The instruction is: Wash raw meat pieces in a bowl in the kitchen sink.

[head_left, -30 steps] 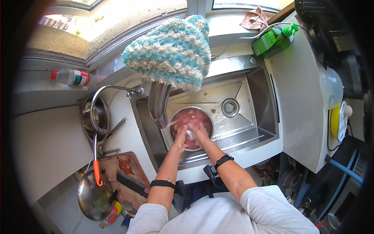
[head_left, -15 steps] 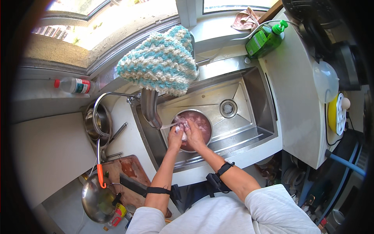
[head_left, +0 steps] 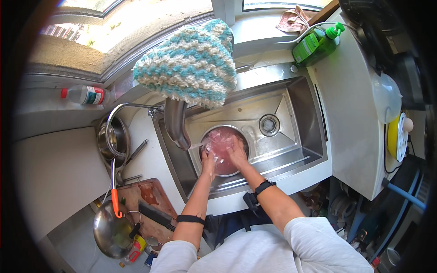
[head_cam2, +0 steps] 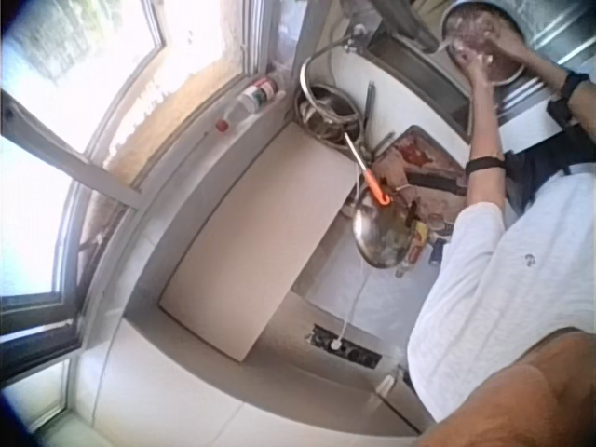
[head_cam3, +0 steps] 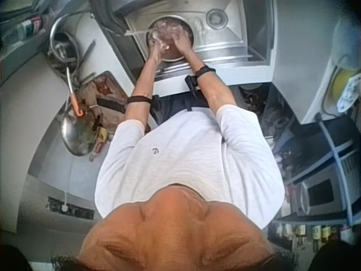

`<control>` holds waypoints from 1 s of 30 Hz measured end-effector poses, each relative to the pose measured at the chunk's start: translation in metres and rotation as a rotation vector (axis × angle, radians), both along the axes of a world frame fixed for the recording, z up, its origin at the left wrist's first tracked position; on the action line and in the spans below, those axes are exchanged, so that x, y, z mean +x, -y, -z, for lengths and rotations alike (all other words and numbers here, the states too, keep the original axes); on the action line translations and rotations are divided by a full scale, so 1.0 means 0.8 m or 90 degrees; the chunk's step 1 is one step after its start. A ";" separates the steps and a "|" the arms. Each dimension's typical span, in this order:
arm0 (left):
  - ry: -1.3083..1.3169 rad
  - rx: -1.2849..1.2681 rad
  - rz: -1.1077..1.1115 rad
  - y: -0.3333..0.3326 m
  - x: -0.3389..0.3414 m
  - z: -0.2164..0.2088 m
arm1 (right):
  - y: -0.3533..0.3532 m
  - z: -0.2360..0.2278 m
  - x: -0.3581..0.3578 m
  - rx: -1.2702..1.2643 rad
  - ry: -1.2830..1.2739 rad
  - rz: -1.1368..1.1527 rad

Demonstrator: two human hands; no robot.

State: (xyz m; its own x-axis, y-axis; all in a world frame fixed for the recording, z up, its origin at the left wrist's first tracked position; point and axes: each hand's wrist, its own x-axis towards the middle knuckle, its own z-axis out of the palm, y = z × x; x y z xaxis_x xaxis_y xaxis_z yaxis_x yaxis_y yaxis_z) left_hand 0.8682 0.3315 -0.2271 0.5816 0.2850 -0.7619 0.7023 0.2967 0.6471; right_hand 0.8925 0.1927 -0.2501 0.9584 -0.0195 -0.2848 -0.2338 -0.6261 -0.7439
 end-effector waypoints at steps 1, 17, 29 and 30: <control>-0.059 -0.082 -0.047 -0.007 0.001 0.020 | -0.004 0.000 0.003 0.097 -0.212 0.064; 0.095 0.647 0.349 -0.058 0.007 -0.053 | 0.059 -0.087 0.019 0.022 0.046 -0.014; 0.011 0.528 0.466 -0.070 -0.007 -0.024 | 0.074 -0.065 0.014 -0.027 0.139 -0.088; 0.013 0.532 0.470 -0.068 -0.009 -0.028 | 0.070 -0.061 0.012 0.024 0.112 -0.110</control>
